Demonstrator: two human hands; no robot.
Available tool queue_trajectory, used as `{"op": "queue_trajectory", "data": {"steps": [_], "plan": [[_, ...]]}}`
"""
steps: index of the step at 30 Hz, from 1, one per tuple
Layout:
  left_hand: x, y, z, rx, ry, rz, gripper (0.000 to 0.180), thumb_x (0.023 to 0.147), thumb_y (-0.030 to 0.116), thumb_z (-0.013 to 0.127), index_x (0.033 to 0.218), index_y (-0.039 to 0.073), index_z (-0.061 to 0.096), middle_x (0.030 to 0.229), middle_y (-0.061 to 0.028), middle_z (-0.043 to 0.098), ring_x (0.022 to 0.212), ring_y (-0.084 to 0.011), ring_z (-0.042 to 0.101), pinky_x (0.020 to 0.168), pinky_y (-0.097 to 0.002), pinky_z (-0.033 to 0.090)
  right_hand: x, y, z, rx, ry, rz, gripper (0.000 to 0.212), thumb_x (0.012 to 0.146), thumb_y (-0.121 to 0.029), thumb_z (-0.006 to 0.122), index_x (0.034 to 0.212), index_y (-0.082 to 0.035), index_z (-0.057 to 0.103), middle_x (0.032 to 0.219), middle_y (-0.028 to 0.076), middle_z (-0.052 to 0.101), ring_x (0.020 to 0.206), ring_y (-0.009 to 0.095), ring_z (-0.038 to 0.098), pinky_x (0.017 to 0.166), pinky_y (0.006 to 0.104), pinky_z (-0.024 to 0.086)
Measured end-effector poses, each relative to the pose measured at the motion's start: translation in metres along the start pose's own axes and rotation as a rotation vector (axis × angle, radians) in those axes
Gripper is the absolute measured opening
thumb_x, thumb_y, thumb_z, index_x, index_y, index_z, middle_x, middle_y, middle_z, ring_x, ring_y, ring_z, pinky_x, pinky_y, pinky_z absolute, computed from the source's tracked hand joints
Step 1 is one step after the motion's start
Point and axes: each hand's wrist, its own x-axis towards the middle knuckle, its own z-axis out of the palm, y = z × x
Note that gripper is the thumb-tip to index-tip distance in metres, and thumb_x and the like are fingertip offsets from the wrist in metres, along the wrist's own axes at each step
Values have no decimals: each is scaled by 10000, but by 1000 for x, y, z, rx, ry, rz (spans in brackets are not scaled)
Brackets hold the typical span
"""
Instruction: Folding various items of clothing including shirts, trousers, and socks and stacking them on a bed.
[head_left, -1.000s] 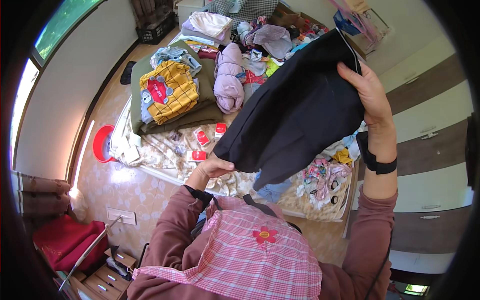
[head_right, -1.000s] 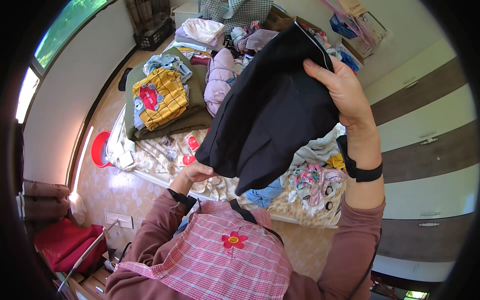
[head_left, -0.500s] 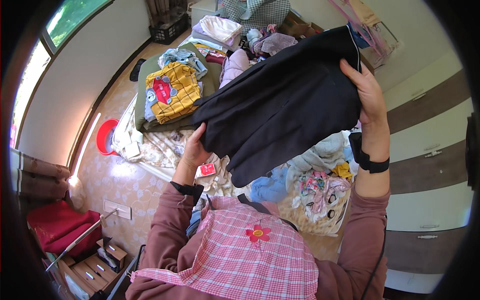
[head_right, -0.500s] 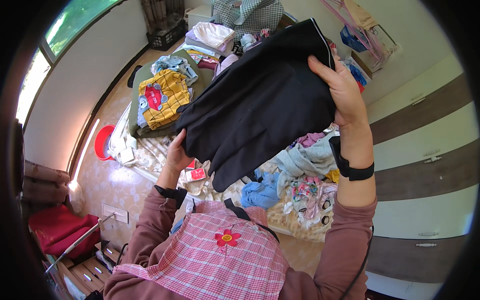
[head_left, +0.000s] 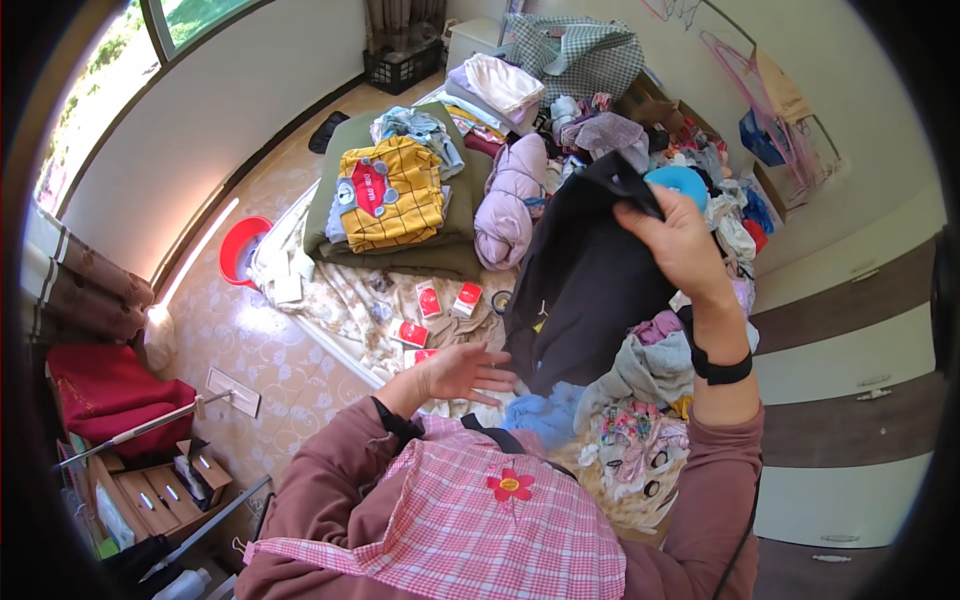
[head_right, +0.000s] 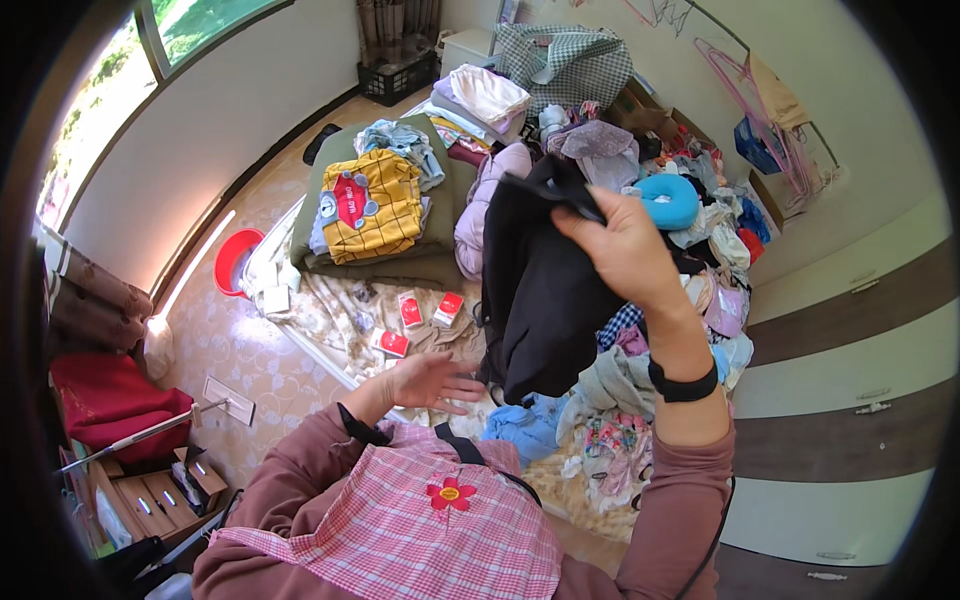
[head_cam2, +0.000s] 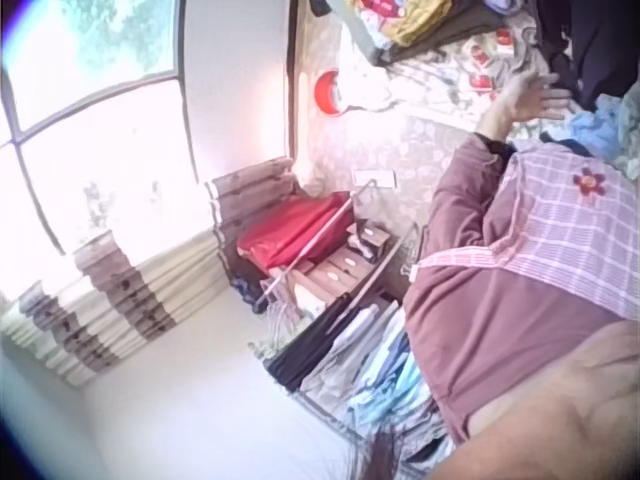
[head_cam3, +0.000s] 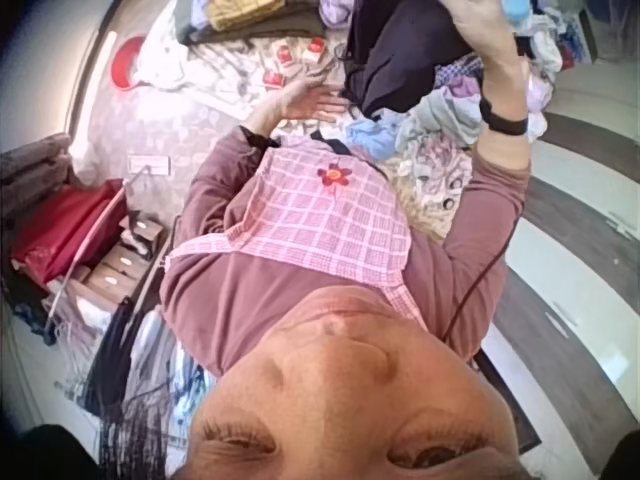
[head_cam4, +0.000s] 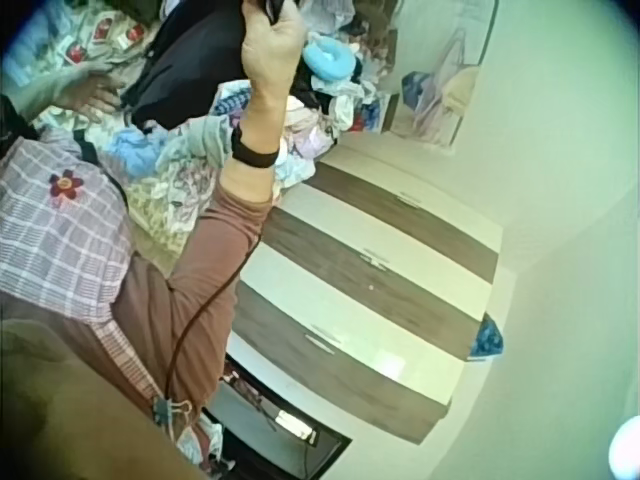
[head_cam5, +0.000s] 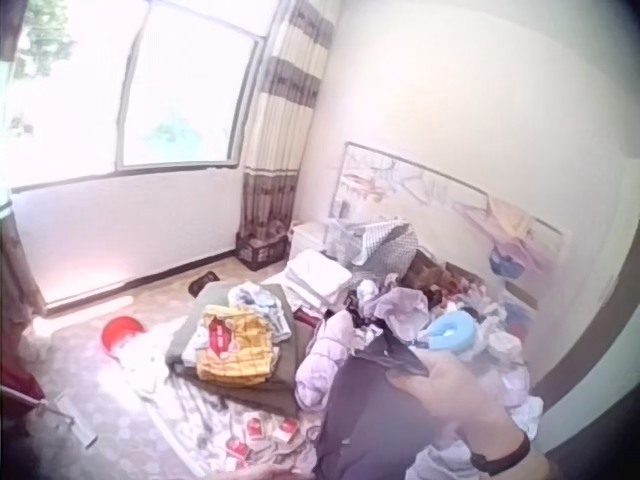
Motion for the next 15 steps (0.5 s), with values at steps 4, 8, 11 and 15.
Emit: {"op": "queue_trajectory", "data": {"steps": [4, 8, 11, 15], "plan": [[-2, 26, 32, -221, 4, -38, 692, 949, 512, 315, 1466, 96, 119, 1412, -286, 304, 1280, -417, 364, 1050, -584, 283, 4, -23, 50, -376, -125, -182, 179, 848, -108, 601, 983, 9, 614, 673, 84, 556, 613, 133, 521, 578, 293, 418], [-6, 44, -7, -303, -325, 193, 584, 929, 415, 454, 1373, 47, 364, 1407, -201, 370, 1256, -383, 409, 1055, -580, 293, -3, -28, 98, -563, -414, -439, 501, 727, -55, 594, 1226, -89, 559, 766, 120, 592, 657, 311, 592, 591, 372, 487], [-20, 46, -33, -305, -392, 345, 573, 926, 406, 465, 1364, 48, 376, 1392, -196, 387, 1245, -376, 421, 1051, -572, 303, -11, -20, 128, -624, -634, -523, 616, 679, -56, 612, 1284, -107, 510, 761, 44, 576, 647, 221, 601, 554, 331, 503], [-45, 40, -63, -297, -184, 337, 559, 921, 395, 479, 1352, 49, 392, 1372, -190, 409, 1230, -367, 438, 1044, -562, 316, -5, -10, 151, -490, -625, -503, 632, 665, -44, 599, 1287, -105, 507, 770, 35, 577, 654, 210, 605, 553, 323, 505]]}}
